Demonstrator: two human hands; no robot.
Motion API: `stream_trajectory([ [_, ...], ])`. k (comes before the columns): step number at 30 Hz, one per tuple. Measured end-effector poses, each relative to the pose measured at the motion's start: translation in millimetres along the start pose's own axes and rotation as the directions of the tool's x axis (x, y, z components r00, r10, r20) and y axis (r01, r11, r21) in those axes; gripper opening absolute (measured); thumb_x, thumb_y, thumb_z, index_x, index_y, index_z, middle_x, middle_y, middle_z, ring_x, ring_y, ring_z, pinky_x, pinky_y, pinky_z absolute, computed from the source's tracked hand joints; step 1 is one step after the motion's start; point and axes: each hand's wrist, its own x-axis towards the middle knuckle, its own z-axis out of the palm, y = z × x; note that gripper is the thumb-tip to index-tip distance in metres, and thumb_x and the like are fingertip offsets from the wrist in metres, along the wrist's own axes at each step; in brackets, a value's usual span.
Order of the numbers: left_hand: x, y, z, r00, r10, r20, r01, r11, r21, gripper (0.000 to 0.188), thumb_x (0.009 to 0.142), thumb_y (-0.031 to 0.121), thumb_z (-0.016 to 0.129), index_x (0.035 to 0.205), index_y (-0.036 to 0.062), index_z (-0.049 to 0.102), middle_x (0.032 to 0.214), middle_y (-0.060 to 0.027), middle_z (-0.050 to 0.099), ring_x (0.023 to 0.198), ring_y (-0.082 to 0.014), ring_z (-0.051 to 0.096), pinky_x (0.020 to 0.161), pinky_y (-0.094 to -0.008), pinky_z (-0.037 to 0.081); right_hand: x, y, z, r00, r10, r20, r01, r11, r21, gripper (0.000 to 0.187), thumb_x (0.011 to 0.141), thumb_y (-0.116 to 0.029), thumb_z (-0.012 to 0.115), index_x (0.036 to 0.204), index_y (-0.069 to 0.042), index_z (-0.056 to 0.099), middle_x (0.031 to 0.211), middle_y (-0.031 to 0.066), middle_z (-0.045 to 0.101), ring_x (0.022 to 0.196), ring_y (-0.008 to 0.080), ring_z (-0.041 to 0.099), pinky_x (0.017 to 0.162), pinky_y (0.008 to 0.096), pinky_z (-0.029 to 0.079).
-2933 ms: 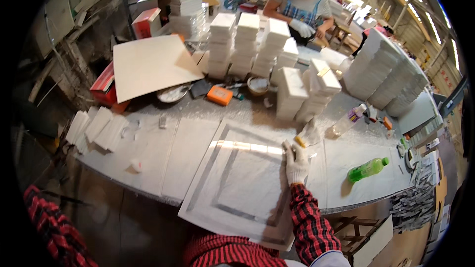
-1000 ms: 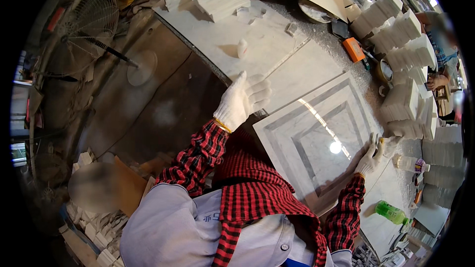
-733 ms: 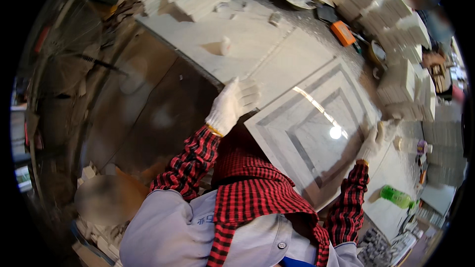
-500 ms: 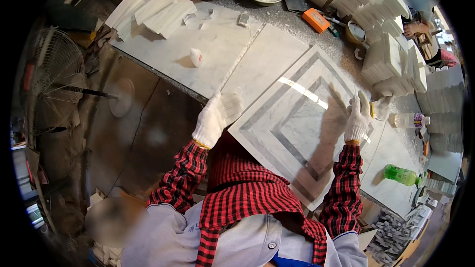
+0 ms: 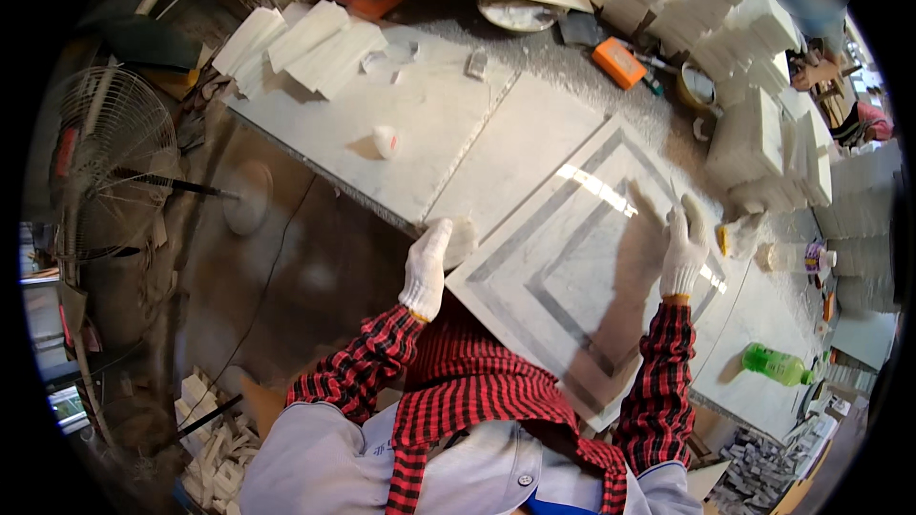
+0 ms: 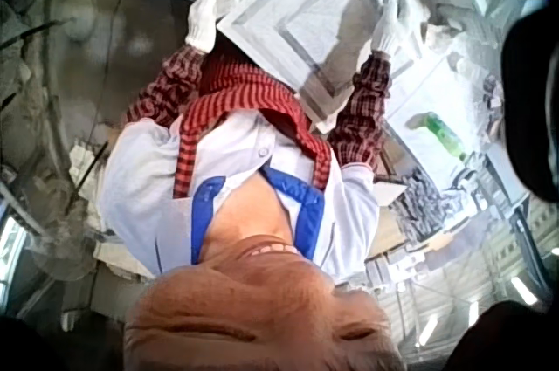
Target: The person uses a metal scraper to remove a white residue from the surface of a square tile. They repeatedly scrape the tile's surface and edges, occasionally lifting the tile to inspect the progress. The task is performed at a workbench in a workshop setting.
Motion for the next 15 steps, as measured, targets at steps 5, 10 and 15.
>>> stream_trajectory([
  [5,-5,6,5,0.999,0.017,-0.04,-0.015,0.999,0.047,0.047,0.106,0.039,0.05,0.123,-0.0014,0.066,0.115,-0.0132,0.073,0.101,-0.0232,0.072,0.09,-0.0358,0.055,5,-10,7,0.998,0.063,0.031,-0.064,0.997,0.037,0.036,0.1,-0.016,0.063,0.132,0.003,0.063,0.092,0.0021,0.064,0.067,0.0073,0.051,0.061,0.0237,0.043],
  [10,2,4,0,1.0,0.002,-0.025,-0.001,1.0,0.025,0.046,0.105,0.039,0.051,0.122,-0.0012,0.067,0.112,-0.0141,0.073,0.097,-0.0236,0.073,0.088,-0.0356,0.057,10,-25,15,0.987,0.127,0.095,-0.134,0.989,0.066,0.033,0.102,-0.018,0.061,0.129,0.0,0.066,0.088,0.0005,0.063,0.066,0.006,0.051,0.058,0.0231,0.042],
  [15,5,6,-7,0.999,-0.048,-0.001,0.048,0.999,-0.015,0.045,0.105,0.039,0.052,0.121,-0.0005,0.066,0.109,-0.0142,0.074,0.096,-0.0238,0.073,0.085,-0.0374,0.059,13,1,21,0.995,0.045,0.093,-0.039,0.997,-0.064,0.027,0.102,-0.019,0.059,0.12,-0.003,0.071,0.09,0.0024,0.067,0.069,0.007,0.056,0.062,0.0233,0.046],
])
